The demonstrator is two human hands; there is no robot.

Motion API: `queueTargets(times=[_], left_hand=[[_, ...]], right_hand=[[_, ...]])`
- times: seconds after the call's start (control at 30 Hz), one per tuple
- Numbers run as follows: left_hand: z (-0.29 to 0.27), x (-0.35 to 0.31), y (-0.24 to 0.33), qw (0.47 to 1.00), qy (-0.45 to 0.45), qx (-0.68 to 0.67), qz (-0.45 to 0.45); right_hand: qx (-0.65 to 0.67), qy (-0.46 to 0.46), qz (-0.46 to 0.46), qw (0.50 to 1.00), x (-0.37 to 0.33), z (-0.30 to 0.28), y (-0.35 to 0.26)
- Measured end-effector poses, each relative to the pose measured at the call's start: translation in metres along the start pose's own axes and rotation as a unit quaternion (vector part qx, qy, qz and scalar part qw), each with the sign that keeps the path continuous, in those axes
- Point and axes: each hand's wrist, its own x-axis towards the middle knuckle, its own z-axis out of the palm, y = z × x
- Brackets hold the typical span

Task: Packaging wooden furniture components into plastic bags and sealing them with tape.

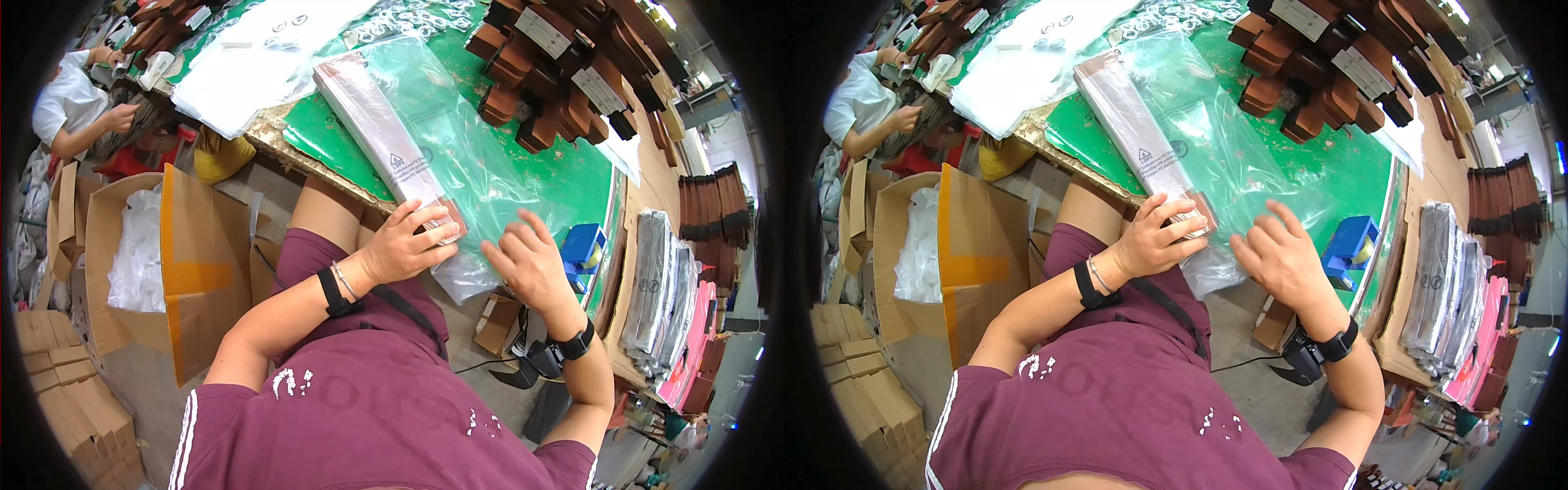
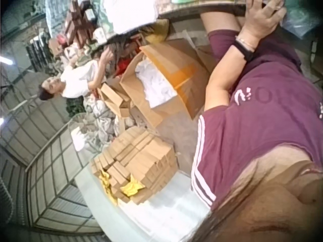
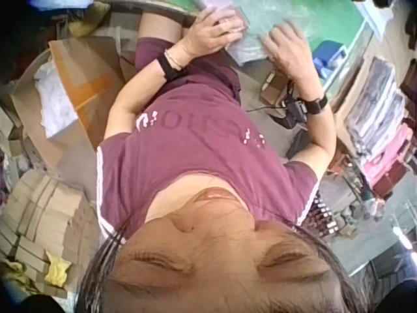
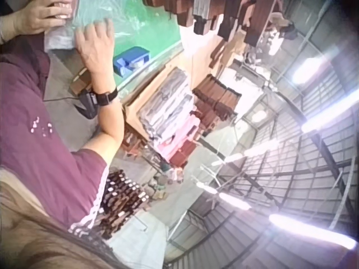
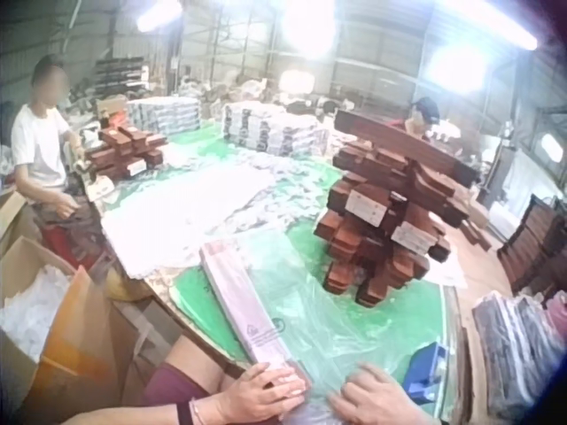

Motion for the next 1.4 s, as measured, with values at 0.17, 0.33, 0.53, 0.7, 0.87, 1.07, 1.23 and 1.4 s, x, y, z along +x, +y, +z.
queueTargets(times=[0.17, 0.33, 0.53, 0.7, 0.87, 1.07, 1.23, 1.4], left_hand=[[-0.003, 0.003, -0.001, 1.0, -0.007, 0.0, 0.0], [-0.003, 0.004, -0.001, 0.999, -0.017, 0.013, -0.029], [-0.001, 0.005, 0.003, 0.999, -0.002, 0.029, -0.018], [-0.014, 0.002, -0.004, 0.998, -0.057, -0.038, -0.016], [-0.052, 0.003, -0.056, 0.979, -0.084, -0.186, -0.004], [-0.086, 0.013, -0.207, 0.949, -0.025, 0.103, -0.296], [-0.112, 0.031, -0.26, 0.942, -0.212, 0.012, -0.258], [-0.099, 0.034, -0.275, 0.97, -0.163, 0.062, -0.172]], right_hand=[[0.067, 0.008, -0.094, 0.993, 0.01, -0.013, 0.001], [0.064, -0.014, -0.12, 0.991, 0.018, -0.016, 0.005], [0.024, -0.075, -0.099, 0.992, 0.024, -0.024, -0.005], [0.014, -0.085, -0.097, 0.992, 0.029, -0.007, -0.008], [0.015, -0.034, -0.123, 0.992, 0.03, 0.007, -0.012], [0.057, -0.083, -0.12, 0.988, 0.035, 0.0, -0.004], [0.125, -0.043, -0.098, 0.986, 0.029, 0.006, -0.004], [0.161, -0.084, -0.076, 0.98, 0.024, 0.008, -0.003]])
